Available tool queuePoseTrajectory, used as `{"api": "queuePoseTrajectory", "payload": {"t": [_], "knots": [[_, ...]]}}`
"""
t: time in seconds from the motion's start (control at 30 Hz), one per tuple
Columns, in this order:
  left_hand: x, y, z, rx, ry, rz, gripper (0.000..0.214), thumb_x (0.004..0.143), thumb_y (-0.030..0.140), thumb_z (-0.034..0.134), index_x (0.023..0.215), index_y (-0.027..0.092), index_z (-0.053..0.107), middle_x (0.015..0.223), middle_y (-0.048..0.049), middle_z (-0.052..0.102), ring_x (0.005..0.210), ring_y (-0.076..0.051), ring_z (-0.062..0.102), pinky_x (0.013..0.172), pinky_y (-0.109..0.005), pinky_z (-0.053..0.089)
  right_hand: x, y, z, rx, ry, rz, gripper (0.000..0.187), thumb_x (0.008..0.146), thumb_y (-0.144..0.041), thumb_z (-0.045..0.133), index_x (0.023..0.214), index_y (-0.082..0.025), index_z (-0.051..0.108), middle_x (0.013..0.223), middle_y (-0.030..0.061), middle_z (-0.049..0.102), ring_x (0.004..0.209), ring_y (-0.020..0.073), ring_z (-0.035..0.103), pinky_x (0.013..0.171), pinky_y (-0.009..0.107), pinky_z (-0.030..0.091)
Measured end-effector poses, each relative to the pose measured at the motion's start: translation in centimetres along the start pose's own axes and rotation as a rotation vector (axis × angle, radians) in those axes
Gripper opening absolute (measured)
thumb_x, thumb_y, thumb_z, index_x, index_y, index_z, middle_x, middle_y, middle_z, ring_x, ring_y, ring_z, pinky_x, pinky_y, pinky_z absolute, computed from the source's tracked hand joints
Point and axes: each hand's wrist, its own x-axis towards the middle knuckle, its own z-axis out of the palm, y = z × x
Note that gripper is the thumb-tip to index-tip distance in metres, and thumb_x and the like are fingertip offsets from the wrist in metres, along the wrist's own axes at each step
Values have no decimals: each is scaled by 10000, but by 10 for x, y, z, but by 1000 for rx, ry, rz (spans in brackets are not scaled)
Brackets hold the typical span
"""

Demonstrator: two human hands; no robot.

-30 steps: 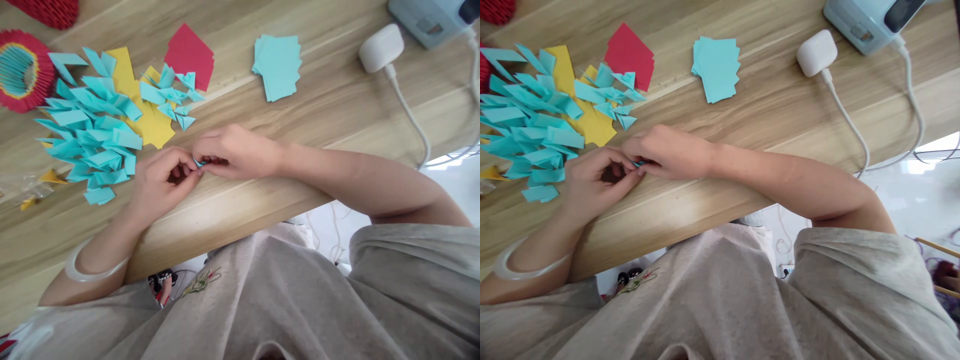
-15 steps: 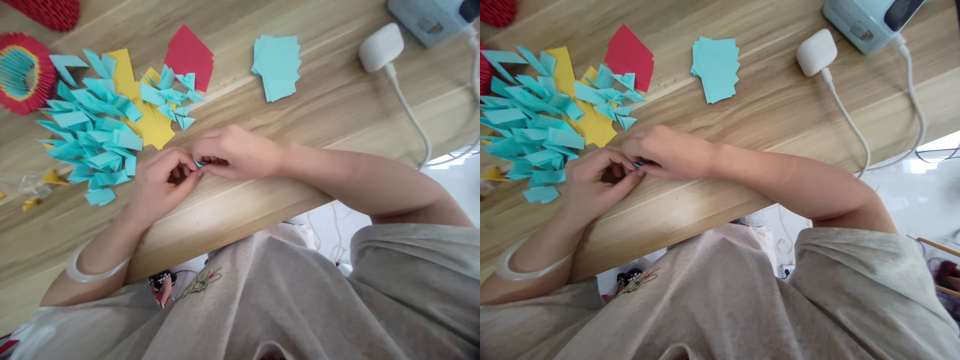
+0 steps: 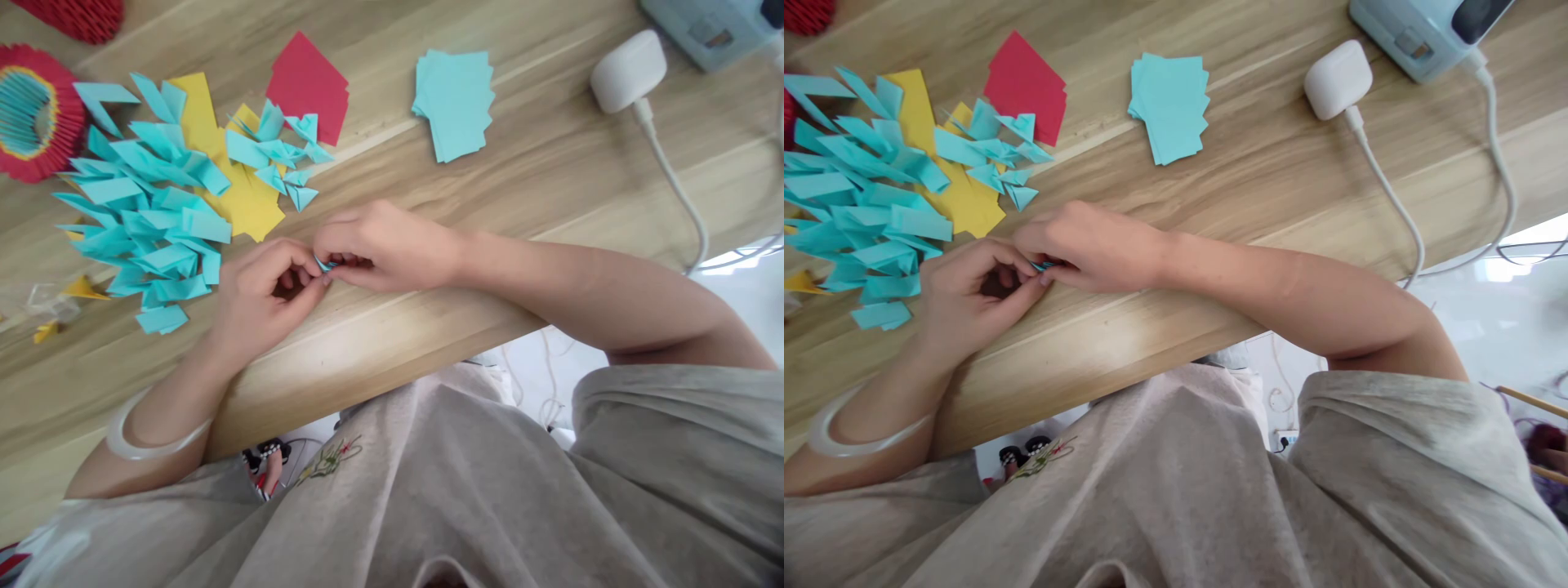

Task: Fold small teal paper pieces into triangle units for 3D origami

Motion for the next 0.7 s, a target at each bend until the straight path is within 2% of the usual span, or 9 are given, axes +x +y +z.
{"api": "queuePoseTrajectory", "payload": {"t": [0.1, 0.2, 0.33, 0.47, 0.7], "knots": [[0, 0, 0, 5, -5, -5, 126, 848, 195, 649, 819, 245, 537, 765, 56, 617, 578, -83, 522, 518, -247, 380, 1, -1, -1, -4, -27, 36, 145, 949, -196, 462, 942, -98, 568, 882, 8, 575, 814, 74, 511, 776, 217, 414], [0, 1, 0, 6, -11, -16, 115, 852, 206, 642, 818, 250, 540, 778, 56, 625, 585, -87, 531, 520, -251, 381, 1, 2, 0, -16, 9, 3, 193, 952, -231, 449, 912, -100, 585, 872, -1, 585, 795, 55, 508, 752, 200, 420], [1, 0, 0, 7, -8, -8, 118, 846, 190, 651, 813, 236, 548, 757, 58, 616, 576, -73, 513, 515, -240, 376, -1, 8, 5, -34, 149, -118, 467, 1004, -406, 267, 902, -100, 605, 861, -18, 610, 778, 16, 522, 701, 163, 424], [1, -2, 1, 2, 25, 51, 128, 816, 178, 688, 802, 224, 569, 730, 63, 619, 545, -58, 489, 476, -236, 359, -1, 10, 6, -59, 196, -147, 768, 965, -564, 25, 864, -75, 609, 848, -28, 638, 771, -2, 554, 684, 138, 438], [0, 1, -1, 20, -13, -37, 100, 854, 278, 625, 805, 346, 570, 702, 59, 595, 556, -128, 519, 476, -329, 429, -1, 11, 6, -44, 191, -165, 747, 962, -553, 45, 933, -69, 613, 915, -20, 643, 822, 9, 534, 718, 162, 434]]}}
